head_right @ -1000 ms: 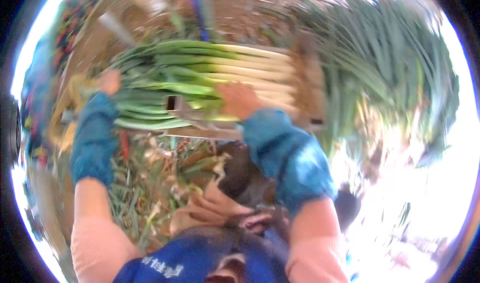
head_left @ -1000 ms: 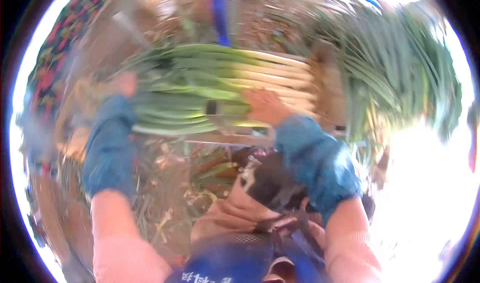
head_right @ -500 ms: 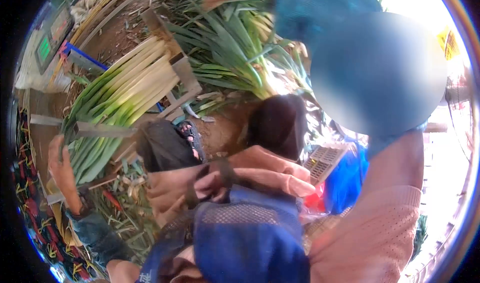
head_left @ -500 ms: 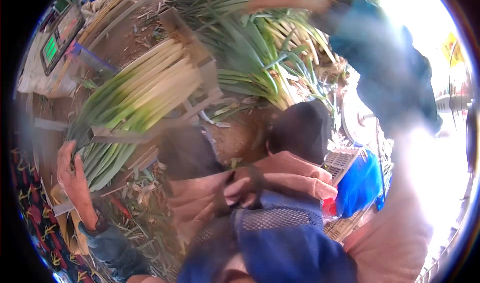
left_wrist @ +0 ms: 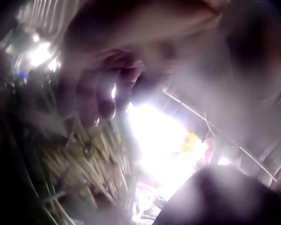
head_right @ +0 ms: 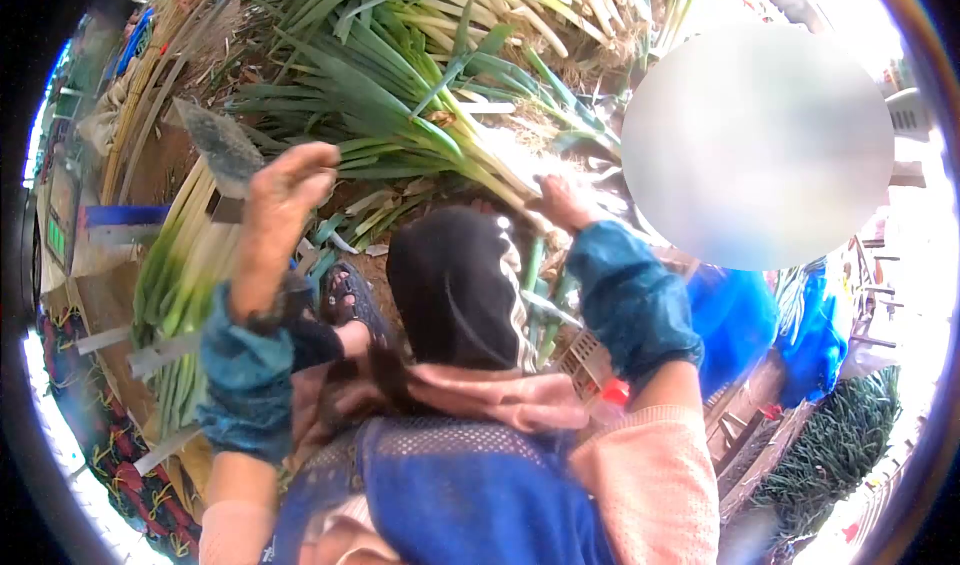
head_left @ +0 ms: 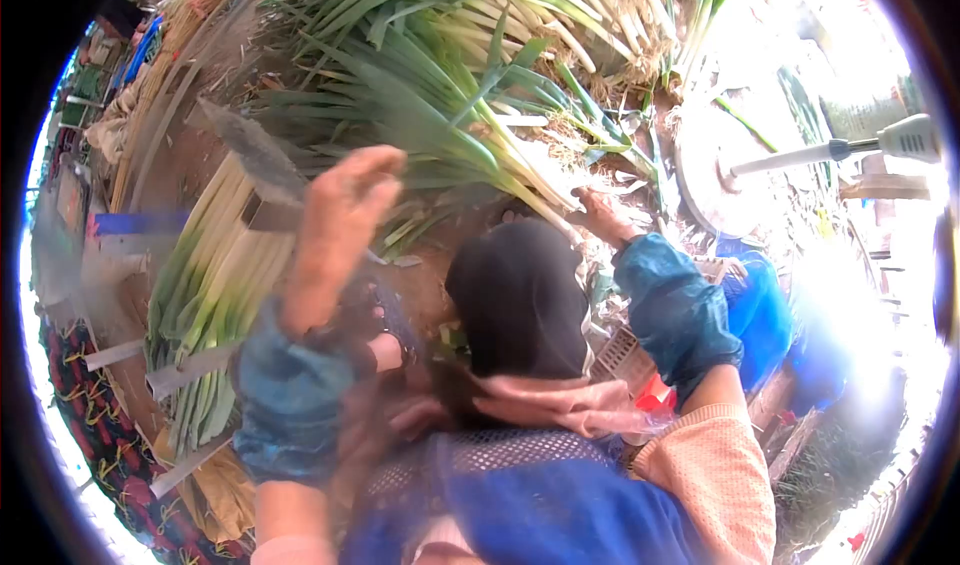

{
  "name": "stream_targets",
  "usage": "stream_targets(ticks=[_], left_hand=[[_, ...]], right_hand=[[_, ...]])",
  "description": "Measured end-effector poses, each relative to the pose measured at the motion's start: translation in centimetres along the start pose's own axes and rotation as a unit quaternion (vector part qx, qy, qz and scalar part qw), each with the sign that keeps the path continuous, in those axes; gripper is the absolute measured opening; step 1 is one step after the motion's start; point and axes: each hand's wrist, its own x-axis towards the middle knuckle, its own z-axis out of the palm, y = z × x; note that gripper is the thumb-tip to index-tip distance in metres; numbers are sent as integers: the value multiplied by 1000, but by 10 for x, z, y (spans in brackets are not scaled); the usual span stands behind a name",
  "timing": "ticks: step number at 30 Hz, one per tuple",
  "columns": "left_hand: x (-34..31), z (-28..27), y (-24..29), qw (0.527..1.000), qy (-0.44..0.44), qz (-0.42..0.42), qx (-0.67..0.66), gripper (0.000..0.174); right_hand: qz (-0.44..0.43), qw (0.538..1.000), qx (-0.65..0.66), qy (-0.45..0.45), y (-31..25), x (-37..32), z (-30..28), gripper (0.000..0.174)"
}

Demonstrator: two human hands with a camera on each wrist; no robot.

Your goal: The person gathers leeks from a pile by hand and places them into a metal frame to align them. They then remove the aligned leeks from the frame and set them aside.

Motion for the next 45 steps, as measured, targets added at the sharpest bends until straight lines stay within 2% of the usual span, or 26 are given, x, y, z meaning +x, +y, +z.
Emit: stream_targets(ticks=[3, 5, 7, 9, 11, 12, 14, 15, 17, 19, 21, 22, 25, 26, 27, 29, 33, 35, 36, 37, 39, 40, 41, 43, 44, 45], left_hand=[[34, 56, -74, 988, -134, -65, -51, 25], [35, 93, -127, 971, -154, -159, -88, 25], [39, 116, -136, 938, -197, -263, -108, 27], [39, 126, -144, 927, -220, -283, -106, 30], [42, 135, -149, 933, -183, -294, -101, 30], [49, 139, -155, 939, -186, -287, -35, 28], [62, 145, -167, 983, -108, -102, 110, 26], [72, 147, -167, 981, -67, -6, 180, 25], [97, 150, -163, 959, -44, 53, 275, 22], [122, 154, -158, 923, -31, 135, 358, 26], [141, 168, -166, 886, -39, 104, 451, 29], [148, 175, -170, 863, -42, 90, 496, 31], [159, 194, -172, 804, -53, 58, 589, 34], [161, 201, -180, 788, -20, 82, 610, 16], [163, 201, -181, 797, -35, 85, 597, 15], [167, 198, -185, 814, -62, 88, 571, 16], [181, 175, -183, 812, -16, 95, 576, 11], [198, 142, -176, 844, 34, 85, 529, 12], [212, 124, -169, 857, 78, 16, 509, 13], [214, 100, -140, 876, 134, 21, 463, 17], [234, 47, -106, 889, 240, -18, 391, 24], [241, 22, -76, 877, 274, -21, 395, 26], [245, 1, -57, 864, 307, -24, 398, 28], [253, -33, -62, 825, 377, 125, 403, 33], [254, -35, -70, 750, 404, 110, 512, 33], [242, -29, -75, 750, 406, 135, 504, 33]], right_hand=[[45, 997, 49, 42, -11, 17, 22, 57], [37, 995, 24, 87, -13, 35, 31, 59], [44, 993, 44, 103, -13, 59, 40, 64], [32, 987, 18, 154, -18, 75, 45, 64], [38, 981, 18, 189, -13, 97, 65, 65], [52, 981, 8, 186, -14, 105, 73, 65], [80, 985, 5, 153, -16, 113, 77, 58], [89, 987, 18, 134, -18, 116, 71, 56], [110, 989, 42, 94, -20, 118, 62, 51], [78, 990, 75, 93, -11, 118, 69, 45], [47, 986, 149, 59, -3, 115, 74, 44], [8, 983, 154, 96, -2, 110, 77, 42], [-7, 973, 177, 149, -1, 107, 87, 47], [5, 970, 209, 126, -2, 105, 84, 48], [16, 965, 242, 103, -6, 101, 78, 49], [28, 954, 289, 73, -10, 99, 77, 49], [17, 938, 343, 48, -4, 97, 92, 51], [26, 941, 335, 38, -6, 94, 99, 55], [43, 949, 312, 37, -9, 93, 100, 58], [60, 955, 288, 36, -11, 92, 101, 60], [70, 904, 420, -32, -8, 95, 98, 65], [75, 871, 481, -69, -4, 97, 96, 68], [52, 864, 494, -79, 1, 103, 100, 69], [5, 852, 514, -96, 16, 117, 120, 72], [-44, 867, 495, -41, 18, 119, 127, 68], [-7, 871, 486, -76, 13, 115, 110, 69]])
